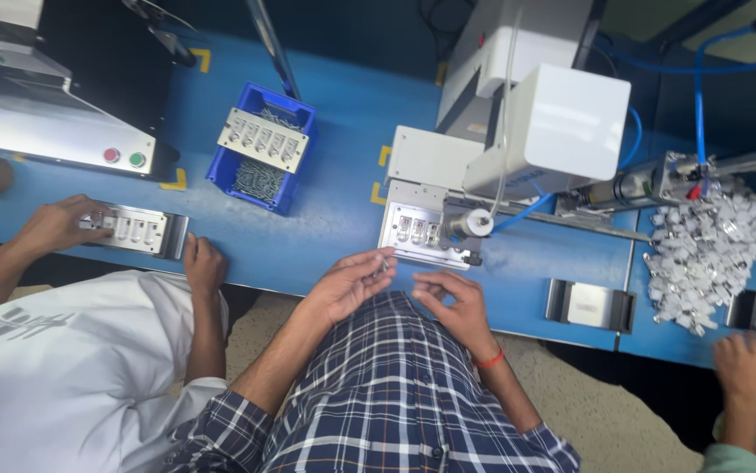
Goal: The person places small metal components into a white fixture, then uses a machine to press or crimp them. The person repeats this process with multiple components, retrieving them from a blue bin and placing the finished fixtures on the table.
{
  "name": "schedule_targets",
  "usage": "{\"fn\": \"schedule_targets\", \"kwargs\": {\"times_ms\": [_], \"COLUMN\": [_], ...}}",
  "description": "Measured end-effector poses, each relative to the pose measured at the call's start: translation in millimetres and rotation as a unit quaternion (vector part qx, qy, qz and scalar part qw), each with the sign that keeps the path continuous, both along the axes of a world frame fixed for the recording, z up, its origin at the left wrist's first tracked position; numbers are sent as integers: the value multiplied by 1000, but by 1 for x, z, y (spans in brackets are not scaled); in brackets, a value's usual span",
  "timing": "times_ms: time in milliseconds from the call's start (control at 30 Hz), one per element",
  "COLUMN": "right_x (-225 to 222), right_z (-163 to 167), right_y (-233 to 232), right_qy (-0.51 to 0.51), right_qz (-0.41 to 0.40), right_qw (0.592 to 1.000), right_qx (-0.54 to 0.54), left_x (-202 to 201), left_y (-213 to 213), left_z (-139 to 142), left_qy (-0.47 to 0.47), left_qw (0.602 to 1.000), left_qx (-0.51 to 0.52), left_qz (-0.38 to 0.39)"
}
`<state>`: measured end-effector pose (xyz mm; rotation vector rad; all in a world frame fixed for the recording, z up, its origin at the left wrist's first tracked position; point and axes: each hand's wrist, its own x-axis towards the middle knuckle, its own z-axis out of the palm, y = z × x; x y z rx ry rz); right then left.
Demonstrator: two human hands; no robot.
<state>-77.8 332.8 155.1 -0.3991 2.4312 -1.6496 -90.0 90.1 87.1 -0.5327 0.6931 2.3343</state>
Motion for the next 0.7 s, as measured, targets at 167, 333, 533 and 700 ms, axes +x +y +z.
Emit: {"fn": "schedule_targets", "kwargs": {"times_ms": [167, 333, 533, 700], "right_x": [-10, -13, -10, -5], "right_z": [36, 34, 27, 24], "right_y": [-24, -20, -9, -3], "right_qy": [43, 6, 11, 26], "right_qz": [6, 9, 20, 34], "right_qw": [999, 1000, 997, 997], "right_qx": [18, 25, 75, 70], "left_x": [0, -1, -2, -2], "left_y": [18, 22, 24, 24], "left_z": [25, 30, 31, 31], "left_qy": [34, 94, 159, 129], "left_qw": [997, 982, 958, 969], "left_qx": [-26, -115, -177, -148], "left_qz": [-66, -117, -160, -149]}}
